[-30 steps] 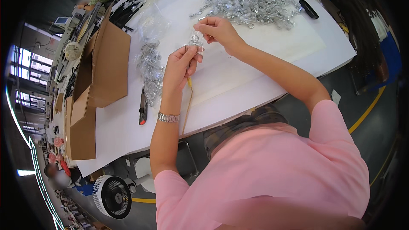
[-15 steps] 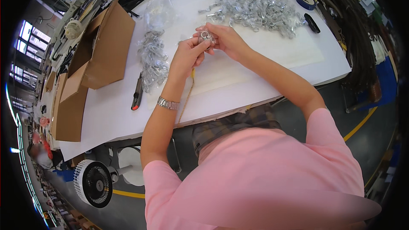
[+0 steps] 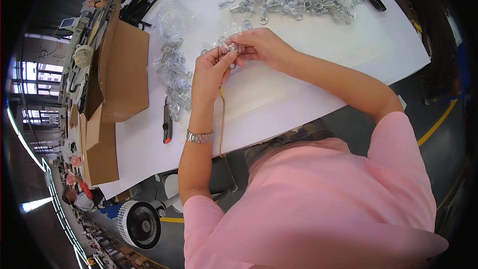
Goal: Attaching metal swivel clips to strings in a workshop environment.
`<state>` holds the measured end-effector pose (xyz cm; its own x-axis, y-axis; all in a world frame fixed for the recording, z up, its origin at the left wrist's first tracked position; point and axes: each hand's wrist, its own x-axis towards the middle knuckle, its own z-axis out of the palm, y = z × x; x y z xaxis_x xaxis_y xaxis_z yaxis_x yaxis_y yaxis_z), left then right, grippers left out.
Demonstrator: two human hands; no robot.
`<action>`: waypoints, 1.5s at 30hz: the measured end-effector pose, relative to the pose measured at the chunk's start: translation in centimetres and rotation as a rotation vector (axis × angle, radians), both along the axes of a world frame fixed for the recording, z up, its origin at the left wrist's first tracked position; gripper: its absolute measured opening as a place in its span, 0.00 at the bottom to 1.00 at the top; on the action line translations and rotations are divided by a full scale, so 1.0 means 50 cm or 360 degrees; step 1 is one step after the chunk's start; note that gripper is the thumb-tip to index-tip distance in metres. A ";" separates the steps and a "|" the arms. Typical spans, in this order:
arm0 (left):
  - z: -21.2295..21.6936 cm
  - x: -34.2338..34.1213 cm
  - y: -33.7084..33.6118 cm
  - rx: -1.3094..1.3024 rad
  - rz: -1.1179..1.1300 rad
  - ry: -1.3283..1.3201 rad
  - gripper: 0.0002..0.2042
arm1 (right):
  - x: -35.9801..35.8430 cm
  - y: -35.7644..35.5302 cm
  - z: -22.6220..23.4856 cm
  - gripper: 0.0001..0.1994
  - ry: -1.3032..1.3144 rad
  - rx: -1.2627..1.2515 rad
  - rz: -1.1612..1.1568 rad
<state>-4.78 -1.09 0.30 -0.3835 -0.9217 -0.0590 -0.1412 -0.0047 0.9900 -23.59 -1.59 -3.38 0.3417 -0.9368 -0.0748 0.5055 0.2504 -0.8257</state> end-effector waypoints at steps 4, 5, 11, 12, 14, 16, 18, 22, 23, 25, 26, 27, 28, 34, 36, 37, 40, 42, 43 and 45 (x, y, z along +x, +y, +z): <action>-0.010 0.016 -0.006 0.0007 0.0056 0.0138 0.08 | 0.016 -0.001 0.004 0.16 0.0114 -0.0058 -0.0007; -0.013 0.017 -0.004 0.0002 0.0117 0.0145 0.08 | 0.018 -0.003 0.006 0.16 0.0088 -0.0012 -0.0029; -0.012 0.037 -0.009 -0.0044 0.0354 0.0280 0.08 | 0.016 0.003 0.021 0.15 -0.0003 0.0107 -0.0233; -0.014 0.042 -0.011 -0.0042 0.0373 0.0260 0.08 | 0.015 0.004 0.020 0.15 0.0005 0.0105 -0.0227; -0.010 0.052 -0.010 -0.0007 0.0319 0.0339 0.08 | 0.018 0.007 0.017 0.15 -0.0008 0.0168 -0.0247; -0.004 0.048 -0.006 0.0029 0.0255 0.0415 0.08 | 0.019 0.008 0.018 0.15 -0.0009 0.0171 -0.0256; 0.003 0.033 0.007 -0.0018 0.0375 0.0309 0.08 | 0.019 0.007 0.018 0.14 -0.0013 0.0174 -0.0274; 0.002 0.024 0.010 -0.0120 0.0446 0.0311 0.09 | 0.020 0.010 0.018 0.14 0.0000 0.0169 -0.0292; 0.001 0.023 0.010 -0.0156 0.0484 0.0321 0.09 | 0.019 0.011 0.019 0.13 0.0012 0.0146 -0.0296; 0.003 0.022 0.010 -0.0195 0.0519 0.0326 0.09 | 0.018 0.009 0.017 0.13 0.0065 0.0119 -0.0254; 0.005 0.021 0.011 -0.0213 0.0551 0.0301 0.09 | 0.018 0.008 0.016 0.14 0.0122 0.0090 -0.0206; 0.007 0.020 0.012 -0.0231 0.0583 0.0277 0.09 | 0.018 0.007 0.015 0.14 0.0118 0.0089 -0.0210; 0.008 0.019 0.014 -0.0230 0.0577 0.0275 0.09 | 0.018 0.006 0.014 0.13 0.0157 0.0066 -0.0173; 0.014 0.012 0.023 -0.0242 0.0564 0.0323 0.09 | 0.007 0.000 0.023 0.12 0.0310 -0.0065 -0.0203; 0.014 0.010 0.025 -0.0283 0.0599 0.0317 0.09 | 0.007 -0.001 0.024 0.13 0.0327 -0.0098 -0.0222; 0.015 0.009 0.026 -0.0285 0.0598 0.0317 0.09 | 0.010 -0.003 0.021 0.13 0.0351 -0.0159 -0.0251; 0.015 0.008 0.027 -0.0298 0.0614 0.0333 0.09 | 0.016 -0.006 0.016 0.14 0.0390 -0.0279 -0.0294; 0.016 0.008 0.027 -0.0313 0.0608 0.0339 0.09 | 0.016 -0.008 0.016 0.15 0.0406 -0.0337 -0.0307; 0.016 0.009 0.026 -0.0315 0.0607 0.0341 0.09 | 0.015 -0.008 0.016 0.15 0.0403 -0.0359 -0.0342; 0.016 0.012 0.023 -0.0299 0.0573 0.0364 0.08 | 0.012 -0.009 0.021 0.14 0.0402 -0.0384 -0.0380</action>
<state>-4.18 0.09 1.09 -0.0211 -0.9851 0.1707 0.0583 0.1693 0.9838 -22.96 -2.02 -2.34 0.1122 -0.9884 0.1026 0.3002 -0.0647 -0.9517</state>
